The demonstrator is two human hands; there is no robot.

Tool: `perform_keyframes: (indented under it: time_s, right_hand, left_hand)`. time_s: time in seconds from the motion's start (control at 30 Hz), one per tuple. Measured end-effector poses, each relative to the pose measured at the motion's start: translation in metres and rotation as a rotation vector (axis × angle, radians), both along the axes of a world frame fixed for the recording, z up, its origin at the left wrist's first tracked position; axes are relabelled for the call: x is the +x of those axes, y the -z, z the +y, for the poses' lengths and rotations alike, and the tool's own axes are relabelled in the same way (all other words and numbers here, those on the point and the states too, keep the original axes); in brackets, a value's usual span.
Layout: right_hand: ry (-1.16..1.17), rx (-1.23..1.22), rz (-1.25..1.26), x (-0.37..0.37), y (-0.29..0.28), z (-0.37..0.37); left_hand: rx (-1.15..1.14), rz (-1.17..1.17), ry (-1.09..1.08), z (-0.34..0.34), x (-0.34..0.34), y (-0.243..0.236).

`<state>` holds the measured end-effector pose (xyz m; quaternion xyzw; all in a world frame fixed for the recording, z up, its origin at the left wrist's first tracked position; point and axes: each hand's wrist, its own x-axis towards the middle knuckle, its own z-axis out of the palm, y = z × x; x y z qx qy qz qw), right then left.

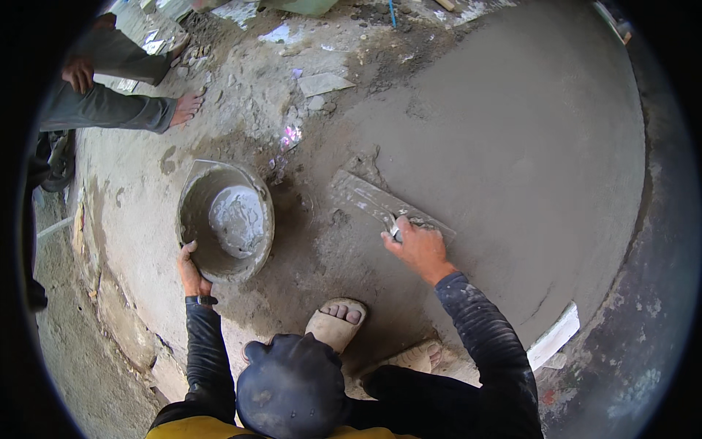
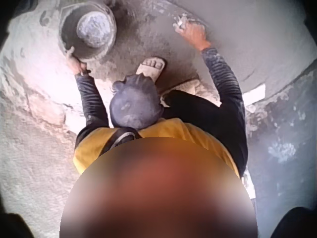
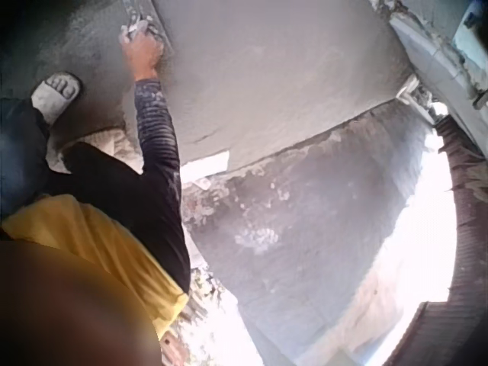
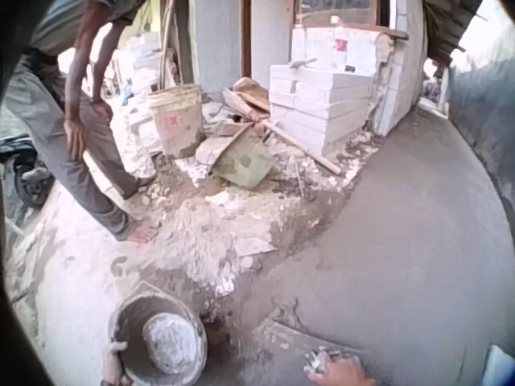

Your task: The person scoops wet cement from a bucket and spreads it onto a floor surface, then uses a trowel to smooth and level the area. The person repeatedly adds small amounts of cement and continues smoothing the surface.

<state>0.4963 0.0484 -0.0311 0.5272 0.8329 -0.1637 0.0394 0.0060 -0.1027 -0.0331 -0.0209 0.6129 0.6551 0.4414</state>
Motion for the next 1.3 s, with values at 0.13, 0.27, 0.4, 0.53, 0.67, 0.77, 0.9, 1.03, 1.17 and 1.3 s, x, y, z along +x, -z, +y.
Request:
perform_keyframes:
  time_s: [0.13, 0.27, 0.4, 0.53, 0.67, 0.77, 0.9, 1.03, 1.17, 1.3]
  right_hand:
    - [0.088, 0.095, -0.08, 0.002, 0.023, 0.043]
    - [0.32, -0.001, -0.038, 0.021, 0.021, 0.127]
    - [0.613, 0.077, 0.05, 0.066, 0.028, 0.19]
    - [0.898, 0.104, 0.471, 0.105, 0.047, 0.192]
    - [1.053, -0.342, 0.813, 0.069, 0.049, 0.182]
    - [0.706, -0.37, 0.513, 0.001, 0.04, 0.165]
    - [0.289, -0.482, 0.273, -0.048, 0.027, 0.106]
    - [0.179, -0.232, 0.018, -0.02, 0.02, 0.122]
    - [0.429, -0.096, 0.072, 0.044, 0.008, 0.189]
    - [0.733, 0.138, 0.391, 0.058, 0.015, 0.198]
  left_hand:
    - [-0.005, -0.015, 0.017, 0.0, -0.002, 0.002]
    - [-0.032, 0.003, 0.032, 0.0, -0.001, 0.0]
    - [-0.04, -0.008, 0.031, 0.0, 0.0, -0.002]
    - [-0.073, 0.036, 0.02, 0.001, 0.0, 0.0]
    - [-0.07, 0.032, 0.015, 0.001, -0.002, 0.002]
    - [-0.089, 0.046, 0.021, 0.0, -0.003, 0.001]
    - [-0.098, 0.079, -0.01, -0.002, -0.002, -0.001]
    - [0.0, -0.001, 0.063, 0.0, 0.0, 0.0]
    - [-0.114, 0.108, 0.034, 0.0, 0.0, 0.0]
    - [-0.085, 0.078, 0.038, 0.001, 0.001, -0.002]
